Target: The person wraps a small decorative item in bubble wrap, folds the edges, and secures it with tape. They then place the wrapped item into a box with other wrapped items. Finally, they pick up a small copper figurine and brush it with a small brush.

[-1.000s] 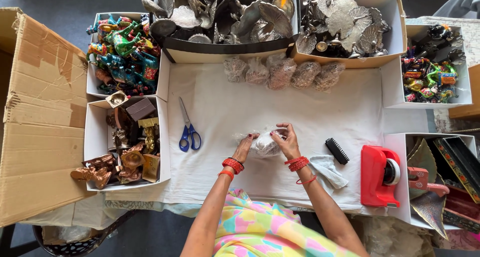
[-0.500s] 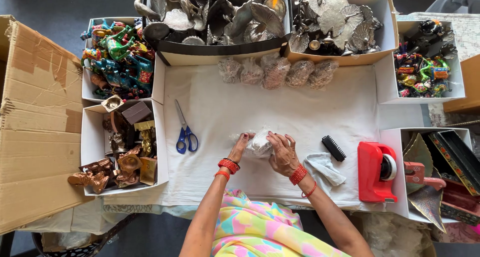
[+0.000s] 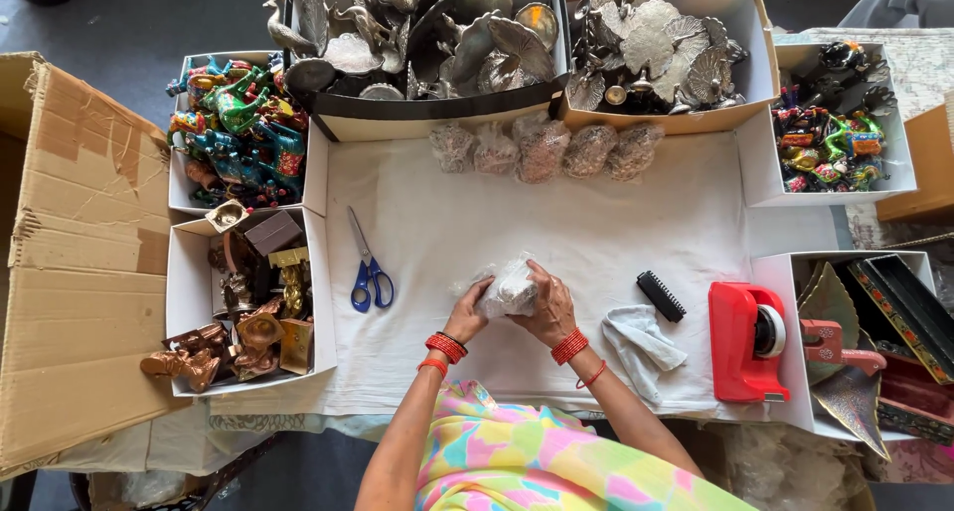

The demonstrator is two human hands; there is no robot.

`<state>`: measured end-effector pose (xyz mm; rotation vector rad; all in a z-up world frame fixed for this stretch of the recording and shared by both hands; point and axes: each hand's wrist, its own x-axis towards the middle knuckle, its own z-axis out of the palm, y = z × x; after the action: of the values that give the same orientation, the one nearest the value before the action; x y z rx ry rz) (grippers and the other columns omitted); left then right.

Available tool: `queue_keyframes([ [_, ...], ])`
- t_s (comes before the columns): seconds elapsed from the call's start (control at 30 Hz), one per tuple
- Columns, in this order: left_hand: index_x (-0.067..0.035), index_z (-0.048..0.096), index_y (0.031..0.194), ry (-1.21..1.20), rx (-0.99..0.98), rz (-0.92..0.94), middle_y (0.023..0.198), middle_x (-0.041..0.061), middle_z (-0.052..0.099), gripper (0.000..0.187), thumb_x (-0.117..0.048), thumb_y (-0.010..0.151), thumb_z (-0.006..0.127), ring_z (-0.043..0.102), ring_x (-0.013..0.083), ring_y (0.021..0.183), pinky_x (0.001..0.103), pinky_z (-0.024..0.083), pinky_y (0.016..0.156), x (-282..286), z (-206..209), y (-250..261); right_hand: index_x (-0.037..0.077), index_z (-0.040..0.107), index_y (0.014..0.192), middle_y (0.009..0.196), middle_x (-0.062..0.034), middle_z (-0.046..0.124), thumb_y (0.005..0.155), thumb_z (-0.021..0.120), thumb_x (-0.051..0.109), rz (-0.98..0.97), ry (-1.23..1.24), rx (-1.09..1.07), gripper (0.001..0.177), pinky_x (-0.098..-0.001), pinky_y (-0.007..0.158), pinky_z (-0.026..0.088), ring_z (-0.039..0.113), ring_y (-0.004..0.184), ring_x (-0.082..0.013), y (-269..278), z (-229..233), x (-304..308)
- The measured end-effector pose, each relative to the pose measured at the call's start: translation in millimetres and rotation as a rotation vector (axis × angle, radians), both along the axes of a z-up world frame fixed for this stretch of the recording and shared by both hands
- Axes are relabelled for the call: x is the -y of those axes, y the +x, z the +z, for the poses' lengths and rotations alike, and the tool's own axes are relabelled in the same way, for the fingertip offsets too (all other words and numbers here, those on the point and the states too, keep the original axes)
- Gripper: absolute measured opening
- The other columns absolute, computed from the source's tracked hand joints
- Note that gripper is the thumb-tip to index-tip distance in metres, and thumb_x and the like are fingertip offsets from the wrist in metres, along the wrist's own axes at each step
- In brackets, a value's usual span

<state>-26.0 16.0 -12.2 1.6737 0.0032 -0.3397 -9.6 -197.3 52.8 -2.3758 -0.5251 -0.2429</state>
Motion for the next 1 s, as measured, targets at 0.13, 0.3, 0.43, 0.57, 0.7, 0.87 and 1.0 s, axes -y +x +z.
queue_keyframes([
  [0.13,-0.012,0.045,0.15,0.171,0.071,-0.097,0.154,0.016,0.048,0.092,0.018,0.064,0.056,0.039,0.0283,0.147,0.036,0.033,0.12,-2,43,0,0.014,0.041,0.127,0.137,-0.0092,0.061,0.057,0.099,0.033,-0.005,0.041,-0.011,0.093,-0.0483,0.096,0.049,0.06,0.116,-0.0341,3,-5,5],
  [0.3,-0.009,0.052,0.141,0.366,0.368,-0.113,0.137,0.02,0.062,0.078,0.017,0.068,0.059,0.054,0.0406,0.127,0.044,0.044,0.108,5,59,1,0.01,0.038,0.125,0.116,-0.0139,0.066,0.061,0.099,0.031,-0.117,0.213,-0.277,0.091,-0.0423,0.085,0.057,0.068,0.105,-0.032,-6,11,19],
  [0.43,-0.016,0.059,0.142,0.516,0.205,-0.173,0.106,0.018,0.072,0.065,0.014,0.085,0.051,0.068,0.0364,0.105,0.045,0.054,0.094,1,89,7,0.008,0.033,0.123,0.115,-0.0143,0.066,0.064,0.098,0.025,-0.084,0.384,-0.326,0.09,-0.0389,0.083,0.06,0.07,0.104,-0.0278,-5,37,35],
  [0.57,-0.009,0.063,0.128,0.509,0.589,-0.15,0.109,0.016,0.074,0.052,0.015,0.084,0.049,0.067,0.0372,0.102,0.046,0.055,0.091,-3,127,16,0.008,0.031,0.123,0.119,-0.0137,0.063,0.065,0.097,0.016,-0.049,0.579,-0.412,0.088,-0.0364,0.084,0.064,0.07,0.107,-0.0236,1,65,46],
  [0.7,-0.005,0.063,0.121,0.694,0.882,0.01,0.114,0.017,0.073,0.037,0.007,0.086,0.057,0.069,0.0352,0.106,0.044,0.055,0.093,-4,154,31,0.009,0.031,0.122,0.123,-0.0125,0.06,0.066,0.093,0.009,-0.065,0.708,-0.528,0.084,-0.0373,0.088,0.063,0.07,0.112,-0.0224,-1,99,46],
  [0.87,-0.006,0.065,0.121,0.575,0.661,0.023,0.109,0.017,0.074,0.034,0.004,0.088,0.062,0.071,0.0343,0.103,0.042,0.058,0.09,17,159,23,0.01,0.032,0.124,0.125,-0.0124,0.06,0.07,0.089,0.002,-0.017,0.893,-0.512,0.079,-0.0381,0.097,0.061,0.067,0.117,-0.0224,-3,121,35],
  [1.0,-0.004,0.063,0.126,0.227,0.413,-0.01,0.11,0.018,0.074,0.038,-0.003,0.088,0.07,0.073,0.0333,0.103,0.039,0.059,0.085,23,182,8,0.01,0.032,0.125,0.123,-0.0122,0.06,0.072,0.087,-0.001,-0.029,0.926,-0.492,0.077,-0.0379,0.096,0.062,0.067,0.114,-0.0222,0,129,34],
])
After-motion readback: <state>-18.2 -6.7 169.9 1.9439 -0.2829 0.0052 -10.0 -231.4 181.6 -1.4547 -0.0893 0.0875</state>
